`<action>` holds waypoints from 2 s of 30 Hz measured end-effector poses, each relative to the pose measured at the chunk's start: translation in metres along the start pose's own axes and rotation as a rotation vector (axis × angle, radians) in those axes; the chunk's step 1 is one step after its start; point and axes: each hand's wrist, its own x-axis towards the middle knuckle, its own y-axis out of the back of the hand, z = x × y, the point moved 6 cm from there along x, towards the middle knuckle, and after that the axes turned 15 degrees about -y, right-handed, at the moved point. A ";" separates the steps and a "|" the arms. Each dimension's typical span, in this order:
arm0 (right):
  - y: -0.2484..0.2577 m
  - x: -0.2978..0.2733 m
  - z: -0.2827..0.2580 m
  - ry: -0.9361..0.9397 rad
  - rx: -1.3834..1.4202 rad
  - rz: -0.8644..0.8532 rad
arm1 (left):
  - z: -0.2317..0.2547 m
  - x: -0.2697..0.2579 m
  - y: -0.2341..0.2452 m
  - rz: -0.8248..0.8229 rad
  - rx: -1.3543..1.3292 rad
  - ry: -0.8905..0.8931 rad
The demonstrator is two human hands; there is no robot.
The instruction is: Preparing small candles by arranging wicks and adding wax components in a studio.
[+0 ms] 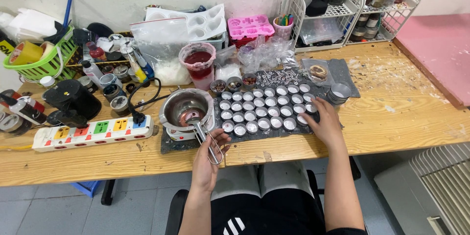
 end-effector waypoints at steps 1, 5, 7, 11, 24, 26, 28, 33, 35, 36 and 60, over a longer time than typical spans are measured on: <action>-0.005 0.007 0.003 0.002 -0.001 -0.002 | 0.001 0.000 0.000 0.003 -0.001 -0.001; -0.023 0.027 0.001 0.124 0.069 -0.006 | 0.001 -0.002 -0.001 -0.006 -0.001 -0.004; -0.032 0.035 -0.010 0.186 0.018 -0.024 | 0.001 0.000 -0.001 -0.010 -0.004 -0.013; -0.050 0.031 -0.038 0.249 -0.079 -0.171 | 0.000 -0.001 -0.002 -0.028 -0.029 -0.003; 0.018 -0.092 -0.241 0.824 0.392 -0.345 | 0.014 -0.002 -0.016 -0.137 -0.076 0.029; 0.016 -0.101 -0.262 0.934 0.301 -0.322 | -0.005 0.000 -0.002 -0.103 -0.107 0.032; 0.012 -0.108 -0.279 1.036 0.209 -0.289 | -0.016 0.001 0.008 -0.076 -0.136 0.038; 0.015 -0.108 -0.297 1.087 0.232 -0.383 | -0.031 -0.002 0.016 -0.009 -0.397 0.112; 0.020 -0.111 -0.301 1.031 0.217 -0.455 | -0.023 -0.005 0.009 -0.002 -0.479 0.147; 0.020 -0.111 -0.302 0.974 0.200 -0.526 | -0.019 -0.007 0.005 0.005 -0.564 0.182; -0.005 -0.121 -0.314 0.926 -0.131 -0.605 | -0.020 -0.006 0.006 -0.081 -0.989 0.187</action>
